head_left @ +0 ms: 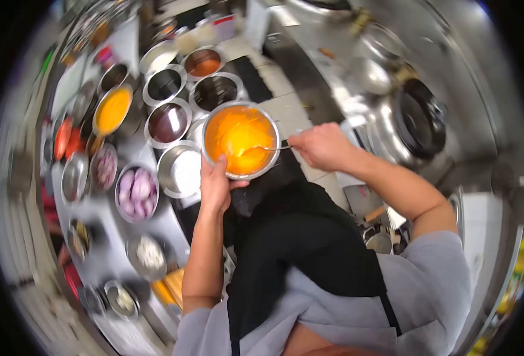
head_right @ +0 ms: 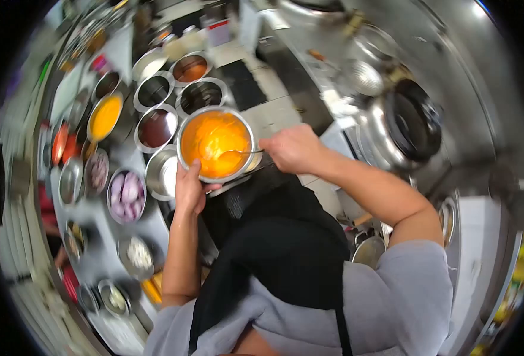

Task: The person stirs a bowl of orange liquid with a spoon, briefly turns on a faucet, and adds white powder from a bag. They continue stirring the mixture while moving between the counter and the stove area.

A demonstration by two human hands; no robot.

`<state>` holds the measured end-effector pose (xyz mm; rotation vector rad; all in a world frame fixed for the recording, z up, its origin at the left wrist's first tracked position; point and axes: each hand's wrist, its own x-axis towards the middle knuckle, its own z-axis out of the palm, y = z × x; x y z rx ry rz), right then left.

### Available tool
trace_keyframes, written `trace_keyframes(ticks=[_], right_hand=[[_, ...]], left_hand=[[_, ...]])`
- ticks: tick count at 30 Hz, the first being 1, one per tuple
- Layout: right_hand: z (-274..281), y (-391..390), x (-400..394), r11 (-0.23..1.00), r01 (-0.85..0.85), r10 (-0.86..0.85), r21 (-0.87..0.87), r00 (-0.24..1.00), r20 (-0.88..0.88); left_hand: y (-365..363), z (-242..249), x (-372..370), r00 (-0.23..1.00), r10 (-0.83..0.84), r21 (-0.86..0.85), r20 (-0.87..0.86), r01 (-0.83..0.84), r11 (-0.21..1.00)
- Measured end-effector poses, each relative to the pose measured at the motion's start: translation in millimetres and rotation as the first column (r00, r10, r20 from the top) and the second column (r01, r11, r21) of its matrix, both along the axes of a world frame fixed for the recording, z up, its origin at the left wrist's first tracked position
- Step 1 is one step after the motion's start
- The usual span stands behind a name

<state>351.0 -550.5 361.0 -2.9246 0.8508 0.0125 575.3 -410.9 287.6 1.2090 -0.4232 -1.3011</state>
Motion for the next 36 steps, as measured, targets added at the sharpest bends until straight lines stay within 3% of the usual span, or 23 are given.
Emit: trace_keyframes(ticks=[2, 5, 7, 9, 10, 13, 17, 20, 21, 23, 25, 27, 29, 31, 34, 36], right_hand=[[14.4, -33.1, -22.4, 0.992, 0.108, -0.119, -0.068, 0.973, -0.197], [5.4, -44.0, -40.2, 0.978, 0.150, -0.172, -0.142, 0.973, -0.155], [3.9, -44.7, -68.0, 0.982, 0.181, -0.187, -0.058, 0.971, -0.150], [5.6, -58.7, -110.8, 0.972, 0.218, -0.188, 0.086, 0.946, -0.265], [14.3, -76.6, -133.2, 0.941, 0.320, -0.276, 0.108, 0.913, -0.302], [23.8, -127.2, -181.1, 0.918, 0.394, -0.391, -0.035, 0.891, -0.231], [-5.6, -139.9, -239.6, 0.917, 0.399, -0.397, 0.005, 0.913, -0.093], [17.4, -185.3, -305.2, 0.872, 0.487, -0.468, 0.044, 0.857, -0.214], [12.6, -202.9, -319.4, 0.873, 0.479, -0.487, -0.088, 0.858, -0.164], [-0.4, -213.5, -320.4, 0.844, 0.512, -0.532, -0.158, 0.838, -0.126], [-5.3, -207.4, -322.8, 0.905, 0.421, -0.424, -0.058, 0.904, -0.052], [4.3, -219.8, -341.8, 0.889, 0.457, -0.452, 0.031, 0.885, -0.113], [11.2, -249.0, -355.9, 0.850, 0.525, -0.520, -0.029, 0.830, -0.201], [9.6, -256.5, -349.8, 0.807, 0.586, -0.590, -0.069, 0.796, -0.136], [-3.2, -255.4, -345.7, 0.637, 0.769, -0.770, 0.063, 0.638, 0.007], [-9.4, -254.0, -348.1, 0.569, 0.817, -0.821, 0.099, 0.571, 0.007]], left_hand=[[-29.3, -1.4, -31.7, 0.995, -0.097, -0.004, 0.010, 0.097, 0.995], [-71.9, -11.3, -72.7, 0.987, -0.156, -0.030, 0.030, 0.157, 0.987], [-99.3, -12.3, -89.2, 0.975, -0.223, -0.033, 0.007, 0.223, 0.974], [-124.8, -11.2, -109.6, 0.965, -0.262, 0.012, 0.032, 0.261, 0.965], [-138.5, -14.9, -123.5, 0.954, -0.298, 0.029, 0.018, 0.298, 0.954], [-184.0, -28.4, -185.9, 0.921, -0.389, 0.004, 0.010, 0.389, 0.921], [-255.0, -30.4, -247.5, 0.901, -0.433, 0.001, -0.008, 0.433, 0.901], [-291.9, -40.0, -284.2, 0.885, -0.466, 0.055, -0.015, 0.466, 0.883], [-299.8, -36.2, -307.3, 0.882, -0.470, 0.024, 0.004, 0.470, 0.882], [-323.5, -33.3, -332.8, 0.877, -0.481, -0.012, 0.021, 0.481, 0.877], [-345.7, -38.7, -339.4, 0.864, -0.503, -0.043, -0.034, 0.501, 0.864], [-361.9, -41.8, -334.2, 0.855, -0.518, -0.027, -0.004, 0.518, 0.855], [-372.5, -40.8, -335.2, 0.824, -0.566, -0.026, 0.018, 0.566, 0.824], [-387.1, -34.2, -344.3, 0.811, -0.584, -0.038, 0.023, 0.585, 0.810], [-404.8, -24.3, -343.5, 0.783, -0.621, -0.058, 0.038, 0.622, 0.781], [-419.8, -16.4, -342.2, 0.756, -0.654, -0.079, 0.045, 0.655, 0.752]])
